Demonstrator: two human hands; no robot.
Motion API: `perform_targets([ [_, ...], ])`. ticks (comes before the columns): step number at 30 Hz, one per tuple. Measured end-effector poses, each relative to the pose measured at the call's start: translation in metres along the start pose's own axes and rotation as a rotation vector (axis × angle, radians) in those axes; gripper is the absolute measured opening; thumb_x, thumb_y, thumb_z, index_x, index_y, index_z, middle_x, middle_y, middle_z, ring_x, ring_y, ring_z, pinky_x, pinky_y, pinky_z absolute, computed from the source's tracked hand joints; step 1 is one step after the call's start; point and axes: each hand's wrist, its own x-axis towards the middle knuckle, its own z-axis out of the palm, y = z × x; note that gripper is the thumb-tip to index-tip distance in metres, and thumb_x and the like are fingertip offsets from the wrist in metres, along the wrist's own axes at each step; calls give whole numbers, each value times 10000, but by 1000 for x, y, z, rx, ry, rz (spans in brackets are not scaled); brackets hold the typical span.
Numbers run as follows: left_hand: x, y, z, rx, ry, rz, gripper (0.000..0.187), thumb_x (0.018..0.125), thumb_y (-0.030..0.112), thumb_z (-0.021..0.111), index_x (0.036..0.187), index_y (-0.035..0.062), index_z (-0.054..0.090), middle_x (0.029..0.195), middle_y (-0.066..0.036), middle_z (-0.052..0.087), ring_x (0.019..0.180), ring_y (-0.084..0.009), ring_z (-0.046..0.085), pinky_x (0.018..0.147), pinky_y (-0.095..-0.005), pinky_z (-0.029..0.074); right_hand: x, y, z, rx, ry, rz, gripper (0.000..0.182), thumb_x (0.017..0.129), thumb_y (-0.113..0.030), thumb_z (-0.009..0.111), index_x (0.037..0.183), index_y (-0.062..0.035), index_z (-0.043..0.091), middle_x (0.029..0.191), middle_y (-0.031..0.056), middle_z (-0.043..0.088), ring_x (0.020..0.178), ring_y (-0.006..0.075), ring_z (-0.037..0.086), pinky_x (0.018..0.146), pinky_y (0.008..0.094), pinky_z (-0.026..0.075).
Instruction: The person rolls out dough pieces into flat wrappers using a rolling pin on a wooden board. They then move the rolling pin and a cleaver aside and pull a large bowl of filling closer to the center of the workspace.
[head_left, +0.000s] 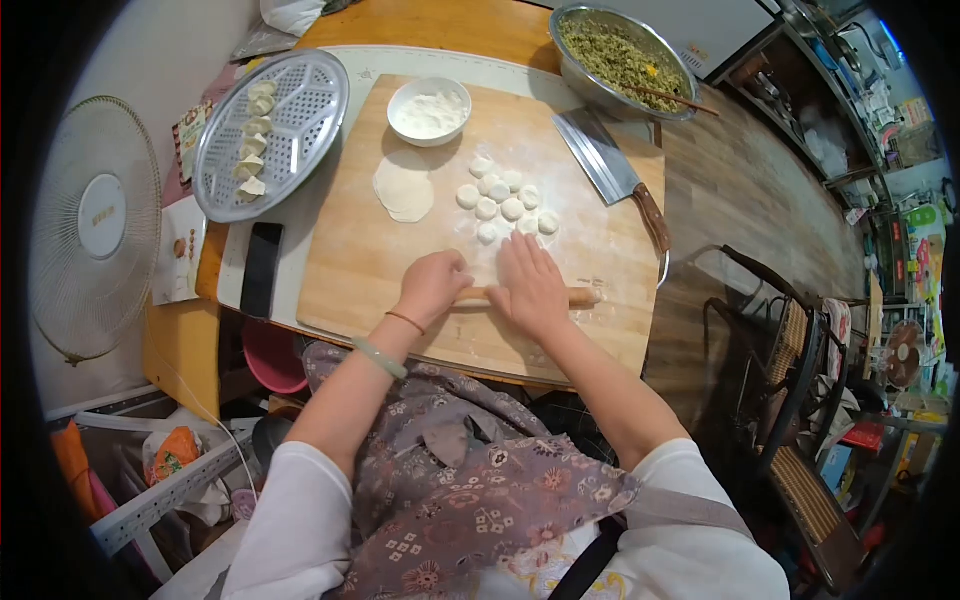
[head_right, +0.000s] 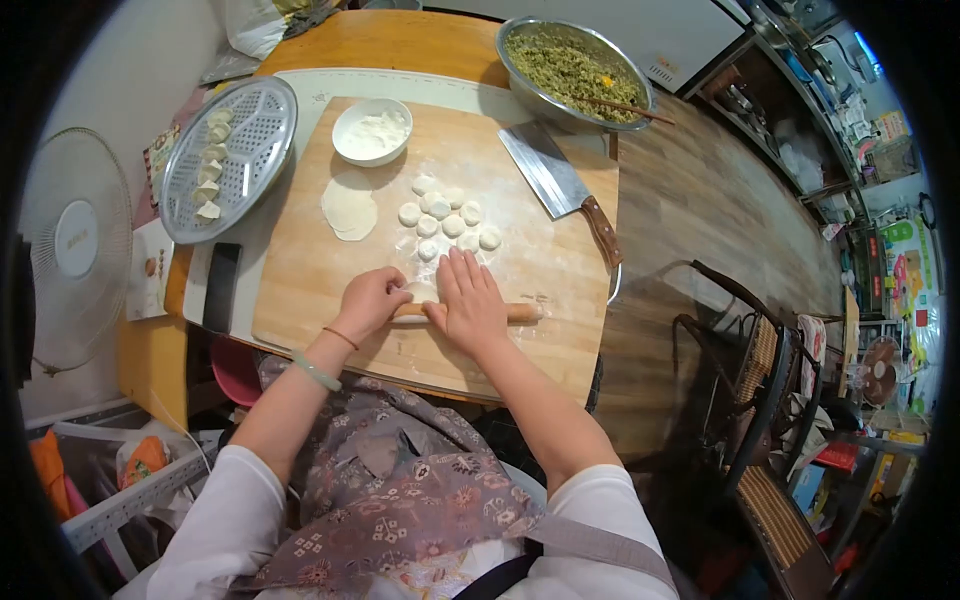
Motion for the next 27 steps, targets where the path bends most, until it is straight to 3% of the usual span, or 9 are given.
perform_targets([
  [4, -8, -15, 14, -297, -82, -12, 205, 850, 202, 605, 943, 19, 599, 761, -98, 630, 697, -201, 592, 666, -304, 484, -50, -17, -6, 92, -95, -11, 710, 799, -382, 607, 1343, 7, 369, 1382, 203, 388, 1298, 349, 344, 1044, 460, 282],
  [6, -17, -19, 22, -1002, -126, -345, 216, 893, 193, 564, 997, 4, 571, 863, -65, 619, 753, -150, 577, 685, -283, 481, -78, -19, -8, 70, -98, -50, 656, 806, -334, 613, 1343, -31, 389, 1383, 174, 396, 1292, 314, 361, 1049, 440, 281],
  [8, -9, -26, 11, -991, -173, -384, 240, 923, 189, 533, 1060, -7, 531, 954, -46, 581, 833, -123, 565, 720, -278, 486, -89, -17, -9, 9, -89, -131, 589, 815, -284, 610, 1334, -79, 421, 1372, 142, 419, 1280, 274, 386, 1045, 412, 290],
  [13, 35, -8, -43, -1339, 341, -177, 290, 906, 179, 561, 1114, -12, 496, 1019, -83, 578, 932, -173, 560, 830, -308, 466, -75, -15, -11, 84, 4, -77, 452, 845, -212, 568, 1275, -99, 486, 1277, 120, 510, 1194, 266, 472, 1009, 394, 330],
  [15, 55, -21, -35, -288, 871, -24, 315, 865, 157, 596, 1114, -10, 501, 1002, -120, 575, 992, -238, 550, 882, -345, 442, -71, -15, -7, 98, 90, -72, 412, 831, -182, 556, 1232, -95, 516, 1197, 107, 550, 1125, 261, 511, 951, 391, 371],
  [18, 51, 1, 13, -216, 525, 131, 349, 824, 99, 628, 1139, 19, 499, 984, -120, 566, 951, -247, 550, 829, -369, 464, -66, -7, -9, 202, 73, -108, 378, 796, -142, 548, 1170, -89, 548, 1101, 90, 568, 1043, 251, 535, 887, 383, 403],
  [20, 46, 23, 27, 222, 249, 106, 294, 795, 77, 634, 1070, 46, 536, 926, -133, 551, 904, -284, 543, 782, -379, 460, -67, 2, -10, 199, 62, -104, 361, 781, -129, 543, 1139, -87, 560, 1062, 84, 568, 1008, 249, 538, 872, 382, 409],
  [24, 45, 35, 27, 61, 123, -55, 255, 769, 52, 639, 1011, 54, 557, 877, -130, 547, 859, -306, 536, 735, -387, 457, -76, 26, -21, 216, 59, -75, 322, 764, -116, 543, 1083, -87, 579, 1004, 73, 566, 951, 251, 541, 847, 373, 423],
  [27, 37, 32, 20, 273, 281, 404, 191, 765, 40, 641, 943, 48, 572, 839, -116, 548, 810, -298, 545, 728, -394, 463, -85, 35, -17, 208, 102, -62, 320, 762, -115, 550, 1080, -96, 584, 994, 71, 569, 945, 252, 542, 835, 373, 427],
])
